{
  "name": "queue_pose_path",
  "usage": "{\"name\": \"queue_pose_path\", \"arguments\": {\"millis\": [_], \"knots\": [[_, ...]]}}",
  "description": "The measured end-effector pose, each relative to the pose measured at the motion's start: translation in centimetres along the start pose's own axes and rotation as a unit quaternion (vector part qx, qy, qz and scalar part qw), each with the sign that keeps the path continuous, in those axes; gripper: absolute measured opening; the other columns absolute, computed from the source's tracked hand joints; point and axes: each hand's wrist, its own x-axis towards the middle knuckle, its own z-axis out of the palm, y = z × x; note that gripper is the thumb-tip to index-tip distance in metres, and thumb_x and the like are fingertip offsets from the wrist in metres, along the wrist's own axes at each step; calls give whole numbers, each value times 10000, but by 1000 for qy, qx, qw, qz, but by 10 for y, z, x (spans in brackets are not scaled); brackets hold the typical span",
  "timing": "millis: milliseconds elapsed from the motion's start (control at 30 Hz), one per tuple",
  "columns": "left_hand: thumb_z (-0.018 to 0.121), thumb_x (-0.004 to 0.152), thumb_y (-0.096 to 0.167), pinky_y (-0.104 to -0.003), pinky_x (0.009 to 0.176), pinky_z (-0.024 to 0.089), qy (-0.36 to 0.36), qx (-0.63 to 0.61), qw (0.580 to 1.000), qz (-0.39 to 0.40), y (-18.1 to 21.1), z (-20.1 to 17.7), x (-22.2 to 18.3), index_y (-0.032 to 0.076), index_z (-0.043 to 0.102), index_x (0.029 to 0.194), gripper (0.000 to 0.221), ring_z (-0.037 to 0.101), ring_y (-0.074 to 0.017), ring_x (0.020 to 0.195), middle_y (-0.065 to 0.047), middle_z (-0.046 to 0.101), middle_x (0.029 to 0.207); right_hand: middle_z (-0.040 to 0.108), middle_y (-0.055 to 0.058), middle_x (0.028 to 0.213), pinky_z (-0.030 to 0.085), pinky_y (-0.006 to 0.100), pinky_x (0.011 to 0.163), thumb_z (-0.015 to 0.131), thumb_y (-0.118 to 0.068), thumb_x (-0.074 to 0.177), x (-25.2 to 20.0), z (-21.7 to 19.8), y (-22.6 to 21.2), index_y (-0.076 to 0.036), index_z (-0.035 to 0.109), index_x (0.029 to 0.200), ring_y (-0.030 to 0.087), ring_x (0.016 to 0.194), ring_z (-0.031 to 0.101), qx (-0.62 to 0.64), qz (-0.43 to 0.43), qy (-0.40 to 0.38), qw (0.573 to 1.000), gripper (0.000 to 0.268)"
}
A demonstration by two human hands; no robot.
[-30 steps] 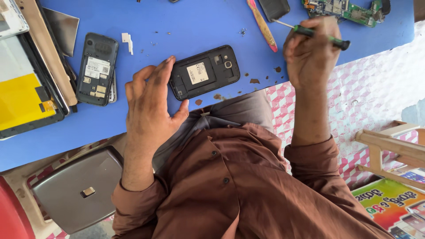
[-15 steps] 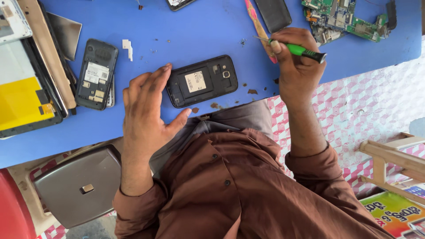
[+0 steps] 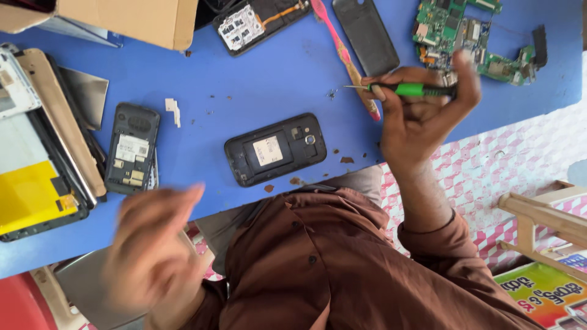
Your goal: The person is repairing a smartphone by using a screwdriver to remove and reinsert screws into the back casing. They handle the phone and screws with both hands, occasionally adjusting the phone's position on the workbench.
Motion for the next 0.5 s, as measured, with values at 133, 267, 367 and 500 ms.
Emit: {"name": "queue_pose_path", "arguments": {"millis": [133, 267, 367, 500], "knots": [[540, 1053, 286, -338, 769, 613, 147, -71, 975, 152, -5, -3, 22, 71, 649, 1175, 271, 716, -223, 899, -121, 753, 1100, 624, 222, 1166, 654, 289, 827, 596, 154, 1122, 6, 3, 1, -221, 200, 1552, 237, 935, 709, -17, -30, -46, 998, 695], [697, 953, 225, -378, 827, 551, 56, 5, 998, 41, -4, 8, 33, 27, 652, 1148, 281, 692, -259, 884, -110, 711, 1063, 585, 238, 1166, 681, 328, 836, 608, 163, 1078, 7, 1, 1, -199, 186, 1528, 273, 954, 703, -51, -46, -62, 996, 716], [753, 998, 101, -360, 878, 570, -24, -6, 999, 28, -26, 46, 36, 33, 664, 1192, 225, 712, -262, 1001, -103, 723, 1178, 616, 200, 1130, 671, 327, 870, 622, 147, 1103, 7, 0, 3, -215, 179, 1565, 253, 967, 721, -32, -48, -68, 996, 735], [760, 997, 93, -387, 851, 546, -57, 21, 995, 82, -66, 85, 30, 27, 658, 1153, 198, 687, -300, 1022, -113, 716, 1153, 631, 201, 1155, 661, 358, 904, 625, 137, 1081, 6, 2, 2, -241, 178, 1586, 265, 987, 731, -37, -68, -79, 994, 773]]}}
